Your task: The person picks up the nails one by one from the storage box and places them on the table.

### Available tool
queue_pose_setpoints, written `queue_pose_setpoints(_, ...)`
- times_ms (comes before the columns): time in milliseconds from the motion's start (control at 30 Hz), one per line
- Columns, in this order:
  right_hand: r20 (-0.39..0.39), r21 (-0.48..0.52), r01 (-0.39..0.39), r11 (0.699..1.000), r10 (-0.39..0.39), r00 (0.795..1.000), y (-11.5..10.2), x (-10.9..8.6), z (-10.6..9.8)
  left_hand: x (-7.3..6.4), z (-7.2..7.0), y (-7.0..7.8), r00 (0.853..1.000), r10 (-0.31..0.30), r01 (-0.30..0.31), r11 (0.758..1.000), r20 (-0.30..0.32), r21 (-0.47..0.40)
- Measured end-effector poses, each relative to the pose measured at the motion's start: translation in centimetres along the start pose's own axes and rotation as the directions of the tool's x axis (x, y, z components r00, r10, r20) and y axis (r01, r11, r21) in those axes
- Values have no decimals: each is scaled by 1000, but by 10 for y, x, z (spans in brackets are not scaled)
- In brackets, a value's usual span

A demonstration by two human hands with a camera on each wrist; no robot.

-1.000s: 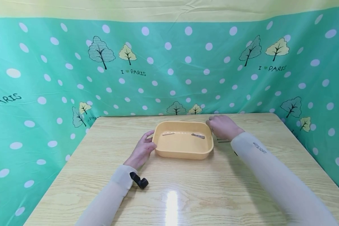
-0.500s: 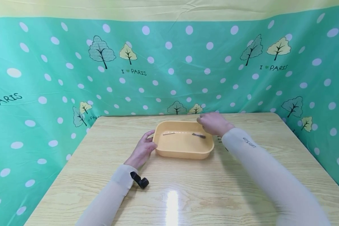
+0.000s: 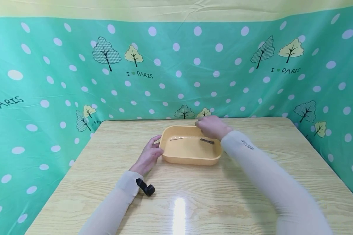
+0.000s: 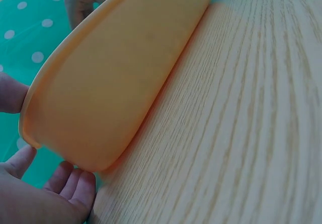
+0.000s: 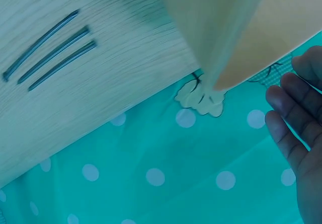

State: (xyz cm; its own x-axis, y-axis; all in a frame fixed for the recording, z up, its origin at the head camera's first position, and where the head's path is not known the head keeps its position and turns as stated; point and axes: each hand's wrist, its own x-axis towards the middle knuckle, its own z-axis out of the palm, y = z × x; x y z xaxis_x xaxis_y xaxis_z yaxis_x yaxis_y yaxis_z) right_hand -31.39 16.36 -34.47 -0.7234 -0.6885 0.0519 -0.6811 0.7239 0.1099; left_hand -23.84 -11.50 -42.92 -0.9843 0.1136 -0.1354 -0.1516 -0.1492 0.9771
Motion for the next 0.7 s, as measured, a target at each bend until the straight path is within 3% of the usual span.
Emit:
queue_pose_setpoints(400,-38,94,-15,995,18,999,-15,17,5,1,1,-2,1000,11,-11,1000,15,-5)
queue_pose_setpoints(700,-61,53,62,997,-58,996,-17,26,8,1,1,-2,1000,4,-4,1000,1,1)
